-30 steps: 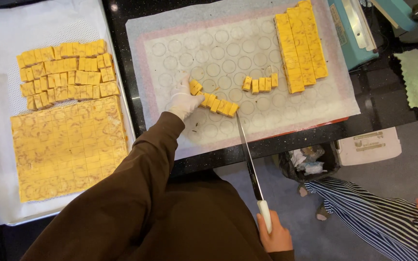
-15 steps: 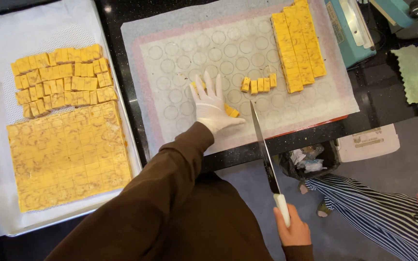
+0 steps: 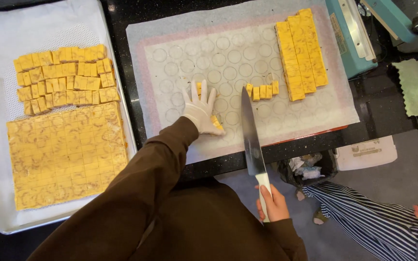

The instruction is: Cutting yellow pastry strips into small uniform squares using a knife on a silicone mat

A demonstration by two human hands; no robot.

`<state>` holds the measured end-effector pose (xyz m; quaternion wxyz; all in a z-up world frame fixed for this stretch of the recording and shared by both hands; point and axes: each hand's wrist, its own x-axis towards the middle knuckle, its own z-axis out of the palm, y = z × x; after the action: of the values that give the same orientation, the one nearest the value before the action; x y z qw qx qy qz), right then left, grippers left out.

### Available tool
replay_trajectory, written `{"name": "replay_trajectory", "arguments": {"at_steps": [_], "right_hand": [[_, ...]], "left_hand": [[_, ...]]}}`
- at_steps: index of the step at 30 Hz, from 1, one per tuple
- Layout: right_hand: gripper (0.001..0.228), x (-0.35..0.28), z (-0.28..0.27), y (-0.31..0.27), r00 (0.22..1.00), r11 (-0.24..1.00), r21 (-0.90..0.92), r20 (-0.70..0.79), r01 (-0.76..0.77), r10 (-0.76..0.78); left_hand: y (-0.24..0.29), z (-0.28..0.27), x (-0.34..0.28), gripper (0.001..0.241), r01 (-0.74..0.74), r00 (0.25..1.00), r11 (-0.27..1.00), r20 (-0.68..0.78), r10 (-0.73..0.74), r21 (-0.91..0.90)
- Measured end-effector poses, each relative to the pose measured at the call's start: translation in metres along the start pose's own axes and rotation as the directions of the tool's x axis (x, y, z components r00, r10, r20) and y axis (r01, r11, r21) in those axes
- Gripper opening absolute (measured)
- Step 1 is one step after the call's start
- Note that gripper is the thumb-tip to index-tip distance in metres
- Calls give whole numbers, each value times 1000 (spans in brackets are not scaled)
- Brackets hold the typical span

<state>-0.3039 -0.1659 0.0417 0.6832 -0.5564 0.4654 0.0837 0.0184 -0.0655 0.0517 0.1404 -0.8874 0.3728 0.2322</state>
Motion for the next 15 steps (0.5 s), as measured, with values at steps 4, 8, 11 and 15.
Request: {"name": "replay_trajectory", "arguments": {"at_steps": [4,8,11,15], "right_hand": [[37,36,17,20,991,994,112,135,-4,-11],[41,68,33,39,989,999,47,143,13,-20],[45,75,44,41,992,998,-53,126,28,-21],[46,81,46,39,993,984,-176,118,34,-13]], "left_hand": [[-30,14,-10,144,-124,990,991,-70,120,-53],[-43,58,-16,149,-83,958,899,-282,-46,-429],[-35,96,-7,144,-148,909,672,-367,-196,-726],[-14,98,5,136,-264,872,489,-423,-247,-831]]}}
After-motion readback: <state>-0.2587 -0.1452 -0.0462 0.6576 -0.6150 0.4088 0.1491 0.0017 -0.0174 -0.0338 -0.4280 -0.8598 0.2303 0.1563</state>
